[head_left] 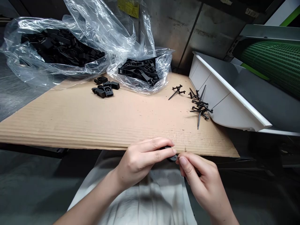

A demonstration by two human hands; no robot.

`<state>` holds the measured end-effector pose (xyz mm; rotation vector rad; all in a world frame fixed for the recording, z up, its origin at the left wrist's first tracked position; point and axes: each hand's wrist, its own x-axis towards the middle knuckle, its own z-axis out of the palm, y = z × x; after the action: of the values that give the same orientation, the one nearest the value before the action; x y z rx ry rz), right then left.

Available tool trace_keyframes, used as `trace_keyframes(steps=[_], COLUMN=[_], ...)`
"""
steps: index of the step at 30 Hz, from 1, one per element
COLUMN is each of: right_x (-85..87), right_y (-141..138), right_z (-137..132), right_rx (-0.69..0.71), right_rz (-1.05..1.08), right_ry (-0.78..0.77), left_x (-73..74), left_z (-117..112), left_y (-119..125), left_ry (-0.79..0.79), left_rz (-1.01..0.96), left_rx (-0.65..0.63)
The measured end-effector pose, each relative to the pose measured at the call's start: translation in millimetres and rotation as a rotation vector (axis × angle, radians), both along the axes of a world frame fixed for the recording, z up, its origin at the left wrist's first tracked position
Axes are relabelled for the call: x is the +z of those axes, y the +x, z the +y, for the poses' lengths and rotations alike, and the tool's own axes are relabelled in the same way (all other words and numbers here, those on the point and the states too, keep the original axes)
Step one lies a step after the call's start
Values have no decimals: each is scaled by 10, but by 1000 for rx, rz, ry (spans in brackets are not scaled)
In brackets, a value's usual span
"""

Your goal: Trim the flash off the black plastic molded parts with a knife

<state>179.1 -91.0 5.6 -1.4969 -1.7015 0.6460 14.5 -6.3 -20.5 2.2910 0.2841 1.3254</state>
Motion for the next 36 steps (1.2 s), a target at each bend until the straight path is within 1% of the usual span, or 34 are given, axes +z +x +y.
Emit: trace_keyframes(steps=[2,4,6,8,9,11,13,16,18,21,23,25,26,29,31,34,36], right_x=[18,39,52,48,39,10,-20,-35,-24,-8,-15,-39,-54,-98,-119,-118,-89], right_y=[14,24,24,19,19,26,35,15,-33,-127,-177,-207,-213,-201,-164,-89,-52], right_z=[10,30,52,63,62,47,28,23,44,95,127,155,168,204,219,210,176], right_rx=[13,62,178,279,294,228,100,-106,-180,-172,-185,-201,-194,-131,-108,-118,-115], right_rz=[30,107,182,246,285,385,461,435,378,327,350,445,519,733,791,772,656], right_ry=[-47,-156,-262,-307,-311,-280,-177,25,91,142,164,141,106,-9,-38,-46,-35], left_x=[-17,-29,-28,-9,6,44,78,96,91,84,93,113,123,145,148,144,144], left_z=[-8,-17,-23,-23,-22,-23,-28,-37,-39,-38,-41,-48,-52,-52,-44,-28,-23], left_y=[-2,-5,-8,-10,-11,-13,-17,-20,-20,-21,-24,-27,-29,-33,-36,-48,-57], left_ry=[4,-14,-51,-95,-116,-149,-175,-195,-194,-185,-187,-200,-208,-256,-300,-362,-389], left_rz=[3,22,36,39,35,17,7,8,3,-15,-12,0,7,22,20,18,25], left_rx=[2,3,3,-5,-9,-13,-17,-32,-29,-23,-30,-40,-44,-69,-109,-158,-167])
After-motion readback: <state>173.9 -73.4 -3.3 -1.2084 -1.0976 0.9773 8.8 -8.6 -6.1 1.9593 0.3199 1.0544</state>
